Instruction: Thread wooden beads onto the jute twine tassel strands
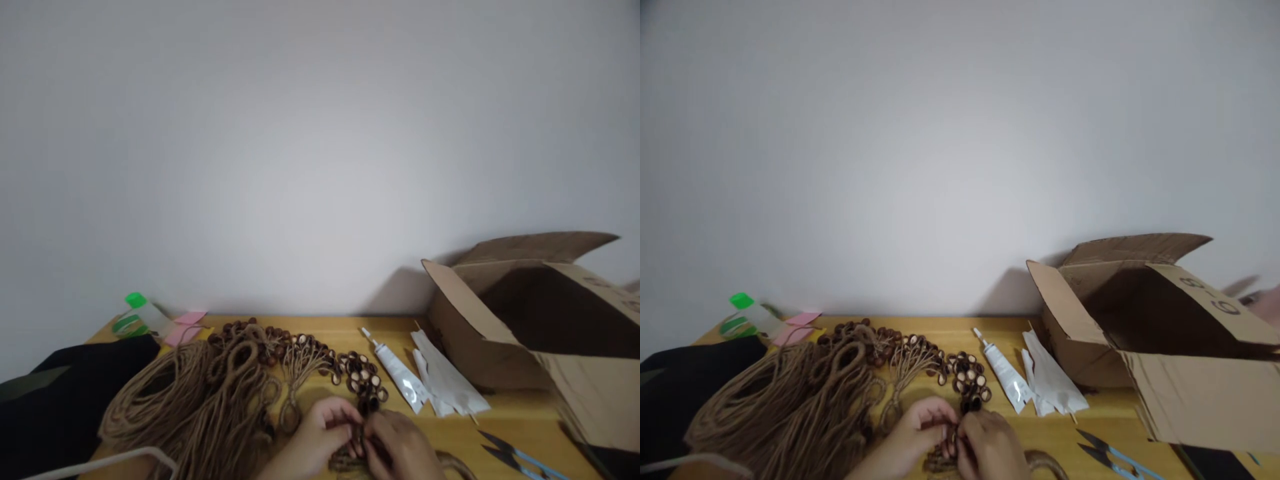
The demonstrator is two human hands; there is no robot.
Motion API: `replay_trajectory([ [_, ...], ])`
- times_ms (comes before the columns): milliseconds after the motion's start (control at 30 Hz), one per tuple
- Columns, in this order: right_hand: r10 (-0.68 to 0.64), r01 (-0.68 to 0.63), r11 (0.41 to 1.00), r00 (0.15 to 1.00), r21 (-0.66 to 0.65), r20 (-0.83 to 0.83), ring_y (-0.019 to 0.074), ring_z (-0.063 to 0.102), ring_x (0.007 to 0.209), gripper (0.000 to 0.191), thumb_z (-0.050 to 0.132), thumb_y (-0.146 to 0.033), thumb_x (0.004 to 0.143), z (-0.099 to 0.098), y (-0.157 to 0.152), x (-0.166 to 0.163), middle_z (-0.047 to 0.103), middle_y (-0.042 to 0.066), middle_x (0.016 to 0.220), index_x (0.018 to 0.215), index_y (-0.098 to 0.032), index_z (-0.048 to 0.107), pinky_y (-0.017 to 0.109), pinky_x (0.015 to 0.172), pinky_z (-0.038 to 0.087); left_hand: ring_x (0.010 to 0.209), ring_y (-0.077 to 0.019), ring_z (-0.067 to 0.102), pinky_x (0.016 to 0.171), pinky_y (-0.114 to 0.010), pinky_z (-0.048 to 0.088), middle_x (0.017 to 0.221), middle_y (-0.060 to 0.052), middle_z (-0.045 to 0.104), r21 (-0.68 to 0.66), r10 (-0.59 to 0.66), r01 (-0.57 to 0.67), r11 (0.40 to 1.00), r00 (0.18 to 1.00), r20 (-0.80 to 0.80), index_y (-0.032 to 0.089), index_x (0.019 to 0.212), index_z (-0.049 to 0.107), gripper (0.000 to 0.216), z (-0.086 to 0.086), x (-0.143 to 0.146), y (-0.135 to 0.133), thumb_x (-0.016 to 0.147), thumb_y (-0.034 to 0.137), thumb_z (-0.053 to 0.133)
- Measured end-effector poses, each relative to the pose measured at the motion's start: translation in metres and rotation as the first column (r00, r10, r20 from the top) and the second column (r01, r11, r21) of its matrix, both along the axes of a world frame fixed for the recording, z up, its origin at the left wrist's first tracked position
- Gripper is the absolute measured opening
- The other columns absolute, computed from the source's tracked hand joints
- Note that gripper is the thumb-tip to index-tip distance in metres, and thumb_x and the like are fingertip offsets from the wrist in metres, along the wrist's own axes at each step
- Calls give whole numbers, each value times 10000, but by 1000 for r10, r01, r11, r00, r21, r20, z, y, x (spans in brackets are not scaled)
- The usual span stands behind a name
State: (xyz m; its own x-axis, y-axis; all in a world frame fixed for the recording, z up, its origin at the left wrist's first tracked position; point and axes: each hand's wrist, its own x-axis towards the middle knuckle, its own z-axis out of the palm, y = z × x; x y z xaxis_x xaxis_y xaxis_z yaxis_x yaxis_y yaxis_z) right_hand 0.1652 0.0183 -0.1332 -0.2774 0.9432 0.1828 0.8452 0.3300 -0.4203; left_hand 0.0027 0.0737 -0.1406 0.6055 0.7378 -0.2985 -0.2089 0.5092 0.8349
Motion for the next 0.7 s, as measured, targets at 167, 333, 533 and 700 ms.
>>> replay_trajectory([
  [167, -17, 16, 999, 1000, -52, -25, 174, 622, 732, 194, 461, -40, 758, 5, -1, -2, 673, 45, 794, 786, -194, 575, 250, 661, 430, 502, -112, 578, 545, -228, 412, 534, -2, 630, -30, 9, -9, 1000, 1000, -11, 139, 703, 625, 354, 5, 0, 0, 530, 374, 824],
  [333, -14, 10, 996, 999, -87, -45, 177, 622, 749, 168, 460, -54, 794, 13, -3, -2, 661, 43, 798, 779, -191, 556, 260, 676, 437, 489, -101, 560, 550, -228, 410, 532, 4, 629, -33, 1, -1, 999, 1000, -11, 139, 715, 611, 350, 8, -1, 0, 543, 368, 812],
  [533, -12, 10, 997, 1000, -76, -24, 190, 625, 736, 172, 467, -42, 794, 20, -5, -6, 660, 49, 790, 783, -183, 565, 273, 661, 444, 495, -104, 563, 564, -236, 420, 550, 2, 637, -21, -3, 3, 1000, 1000, -24, 143, 733, 614, 330, 3, -2, 0, 566, 363, 796],
  [700, -31, 30, 998, 999, -64, -27, 192, 621, 715, 182, 474, -25, 779, 25, -5, -9, 664, 50, 770, 771, -176, 575, 274, 651, 436, 517, -109, 572, 579, -237, 426, 556, -5, 634, -17, 1, -2, 1000, 999, -40, 136, 735, 611, 320, 7, -4, -1, 578, 344, 797],
])
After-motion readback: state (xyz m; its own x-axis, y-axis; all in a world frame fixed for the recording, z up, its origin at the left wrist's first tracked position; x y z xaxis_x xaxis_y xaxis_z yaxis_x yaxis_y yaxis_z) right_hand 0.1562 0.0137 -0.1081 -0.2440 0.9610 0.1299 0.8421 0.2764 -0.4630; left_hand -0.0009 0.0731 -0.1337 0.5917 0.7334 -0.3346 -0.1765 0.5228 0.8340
